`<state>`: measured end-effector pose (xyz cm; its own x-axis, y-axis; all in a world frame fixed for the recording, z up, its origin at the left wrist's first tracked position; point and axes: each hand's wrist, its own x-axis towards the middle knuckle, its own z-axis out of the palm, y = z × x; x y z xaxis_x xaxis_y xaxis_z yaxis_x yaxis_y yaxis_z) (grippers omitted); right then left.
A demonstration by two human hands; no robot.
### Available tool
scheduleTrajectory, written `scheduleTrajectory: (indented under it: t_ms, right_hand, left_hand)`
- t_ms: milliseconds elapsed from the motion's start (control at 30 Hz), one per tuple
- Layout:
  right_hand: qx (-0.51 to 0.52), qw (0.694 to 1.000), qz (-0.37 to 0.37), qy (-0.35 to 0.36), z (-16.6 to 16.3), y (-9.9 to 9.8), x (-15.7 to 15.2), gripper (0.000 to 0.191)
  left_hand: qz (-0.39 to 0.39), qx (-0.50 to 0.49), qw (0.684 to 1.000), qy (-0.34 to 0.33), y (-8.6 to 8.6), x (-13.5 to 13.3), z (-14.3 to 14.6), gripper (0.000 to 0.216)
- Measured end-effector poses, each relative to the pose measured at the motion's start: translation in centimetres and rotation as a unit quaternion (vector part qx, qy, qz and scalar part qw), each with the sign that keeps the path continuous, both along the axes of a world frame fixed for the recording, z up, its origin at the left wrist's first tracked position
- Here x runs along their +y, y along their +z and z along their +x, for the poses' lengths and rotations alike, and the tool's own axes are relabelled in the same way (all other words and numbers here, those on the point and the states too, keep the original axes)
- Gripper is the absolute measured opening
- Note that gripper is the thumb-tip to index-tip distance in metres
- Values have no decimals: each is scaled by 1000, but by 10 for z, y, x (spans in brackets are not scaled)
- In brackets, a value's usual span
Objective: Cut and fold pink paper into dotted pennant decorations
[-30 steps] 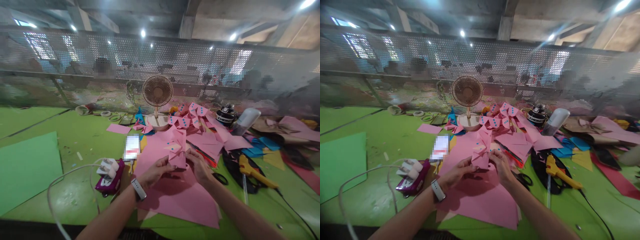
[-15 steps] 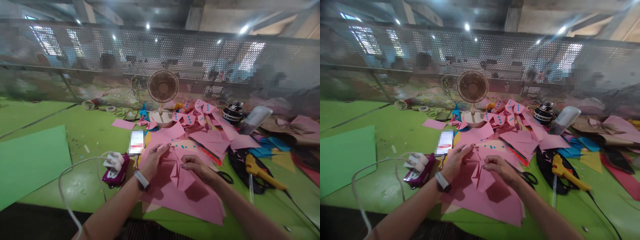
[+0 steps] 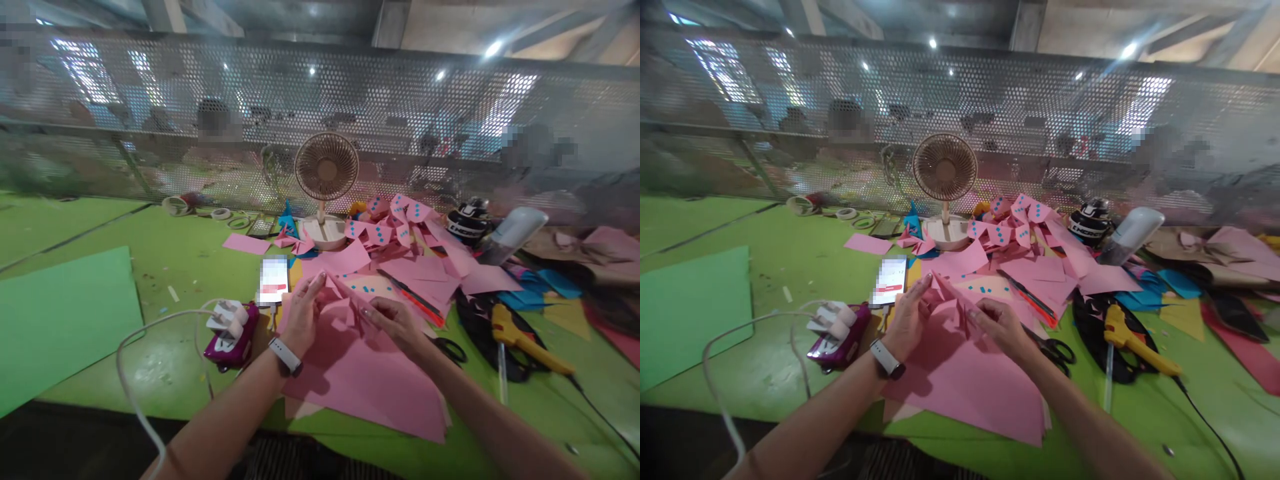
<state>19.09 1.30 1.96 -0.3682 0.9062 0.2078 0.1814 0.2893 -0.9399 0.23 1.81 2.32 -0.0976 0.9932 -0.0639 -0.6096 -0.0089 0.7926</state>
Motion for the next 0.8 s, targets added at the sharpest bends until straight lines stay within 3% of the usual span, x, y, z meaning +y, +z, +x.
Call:
scheduleTrajectory:
  t_ms: [133, 300, 400, 500, 600, 667, 800]
  right_hand:
    - [-81, 967, 199, -138, 2, -3, 4, 16]
    - [-144, 926, 304, -171, -1, -1, -4, 14]
    - [-183, 917, 329, -130, -6, 1, -13, 16]
    - [-237, 916, 321, -48, -8, 4, -19, 29]
    - [-219, 925, 310, 18, -4, 7, -21, 36]
    - [-164, 937, 307, -6, 0, 9, -20, 29]
    - [-69, 935, 307, -161, 6, 11, -11, 32]
  left_hand:
    - [-7, -24, 999, -24, 0, -1, 0, 41]
    - [52, 176, 979, -93, 6, -17, 8, 35]
    - [57, 232, 966, -103, 7, -25, 11, 39]
    - [36, 211, 966, -147, 3, -26, 13, 50]
    - [17, 183, 966, -181, 1, -24, 12, 55]
    - [17, 171, 964, -203, 4, -22, 10, 45]
    - [46, 194, 941, -273, 14, -17, 4, 30]
